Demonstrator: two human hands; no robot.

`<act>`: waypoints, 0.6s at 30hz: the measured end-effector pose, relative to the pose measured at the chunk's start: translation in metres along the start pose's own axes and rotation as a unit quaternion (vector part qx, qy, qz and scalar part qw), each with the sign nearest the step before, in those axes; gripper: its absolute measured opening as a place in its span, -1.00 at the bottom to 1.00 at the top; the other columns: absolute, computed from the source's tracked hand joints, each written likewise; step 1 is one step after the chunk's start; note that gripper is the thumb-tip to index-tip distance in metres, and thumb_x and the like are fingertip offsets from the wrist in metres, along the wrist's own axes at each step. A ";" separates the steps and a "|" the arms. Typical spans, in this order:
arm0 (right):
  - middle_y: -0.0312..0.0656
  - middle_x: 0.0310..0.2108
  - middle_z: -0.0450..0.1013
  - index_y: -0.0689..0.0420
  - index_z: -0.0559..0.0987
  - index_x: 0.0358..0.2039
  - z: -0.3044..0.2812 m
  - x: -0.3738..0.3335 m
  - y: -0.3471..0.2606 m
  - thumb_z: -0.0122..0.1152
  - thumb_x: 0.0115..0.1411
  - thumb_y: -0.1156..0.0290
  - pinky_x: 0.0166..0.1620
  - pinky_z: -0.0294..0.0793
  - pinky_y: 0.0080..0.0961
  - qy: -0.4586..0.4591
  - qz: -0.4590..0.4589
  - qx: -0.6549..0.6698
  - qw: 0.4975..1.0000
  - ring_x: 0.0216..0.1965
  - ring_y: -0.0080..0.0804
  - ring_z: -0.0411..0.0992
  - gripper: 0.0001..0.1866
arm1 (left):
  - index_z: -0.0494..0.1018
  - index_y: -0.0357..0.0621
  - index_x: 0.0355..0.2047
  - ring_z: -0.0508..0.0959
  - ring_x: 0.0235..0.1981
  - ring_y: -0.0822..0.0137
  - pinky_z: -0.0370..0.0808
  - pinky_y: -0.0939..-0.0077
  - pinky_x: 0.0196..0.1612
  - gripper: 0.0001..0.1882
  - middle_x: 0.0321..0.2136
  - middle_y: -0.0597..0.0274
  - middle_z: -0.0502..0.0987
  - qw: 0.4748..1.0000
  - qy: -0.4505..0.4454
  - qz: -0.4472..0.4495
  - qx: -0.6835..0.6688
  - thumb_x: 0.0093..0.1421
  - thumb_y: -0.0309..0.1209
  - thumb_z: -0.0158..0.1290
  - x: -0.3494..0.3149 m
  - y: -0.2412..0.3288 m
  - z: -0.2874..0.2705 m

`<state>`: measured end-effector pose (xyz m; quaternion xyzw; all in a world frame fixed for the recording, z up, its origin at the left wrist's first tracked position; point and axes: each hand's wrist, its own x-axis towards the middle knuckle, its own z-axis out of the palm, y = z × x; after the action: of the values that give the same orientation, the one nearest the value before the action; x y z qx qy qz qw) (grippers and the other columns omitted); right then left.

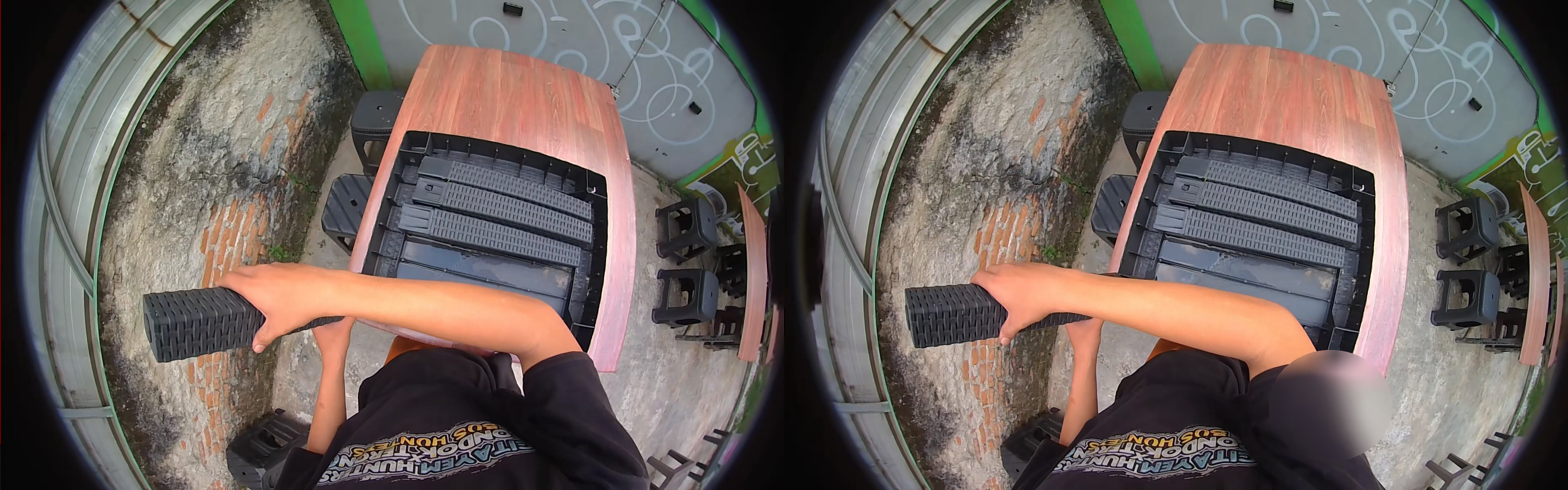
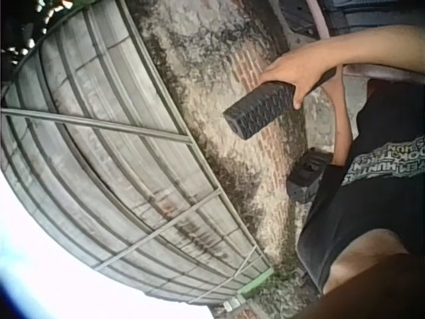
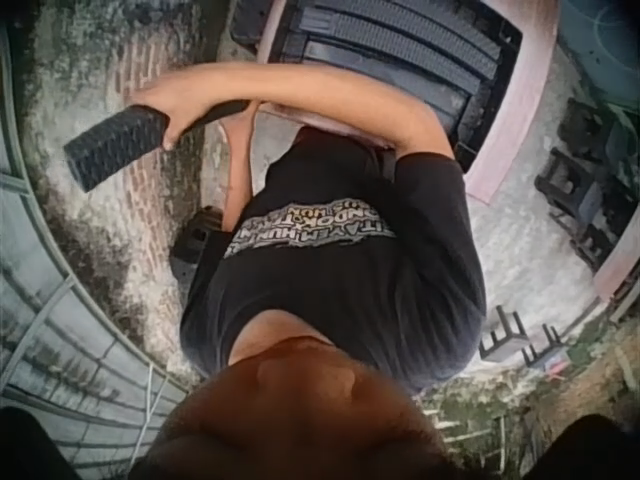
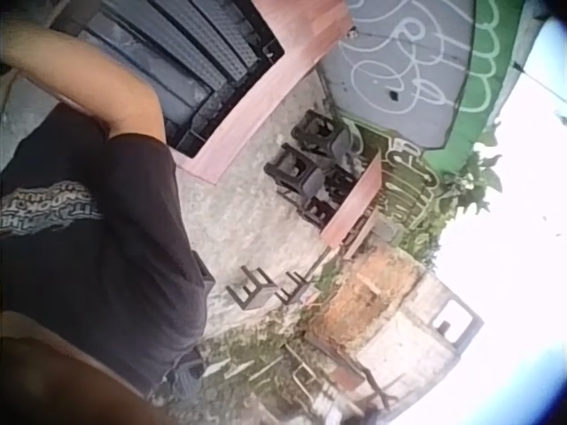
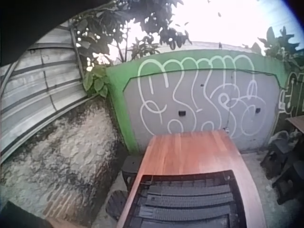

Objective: Assembling a plastic table by attaching legs to the table top in an outdoor seating area.

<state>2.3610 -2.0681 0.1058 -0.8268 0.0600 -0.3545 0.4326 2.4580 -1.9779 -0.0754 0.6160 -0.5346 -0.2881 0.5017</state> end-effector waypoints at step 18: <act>0.05 0.11 0.14 0.20 0.05 0.27 0.025 -0.063 -0.013 0.46 -0.27 0.30 0.21 0.06 0.09 0.121 0.001 0.058 0.991 0.18 -0.03 0.13 0.10 | 0.27 -0.35 0.07 0.39 0.01 0.21 0.23 0.34 0.15 -0.36 -0.03 0.00 0.41 0.850 0.106 0.084 0.509 0.06 -0.32 0.25 -0.047 -0.160 -0.003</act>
<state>2.3271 -2.0179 0.0724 -0.7512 0.0923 -0.4545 0.4698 2.5077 -1.9443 -0.2309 0.7644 -0.6000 0.1348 0.1934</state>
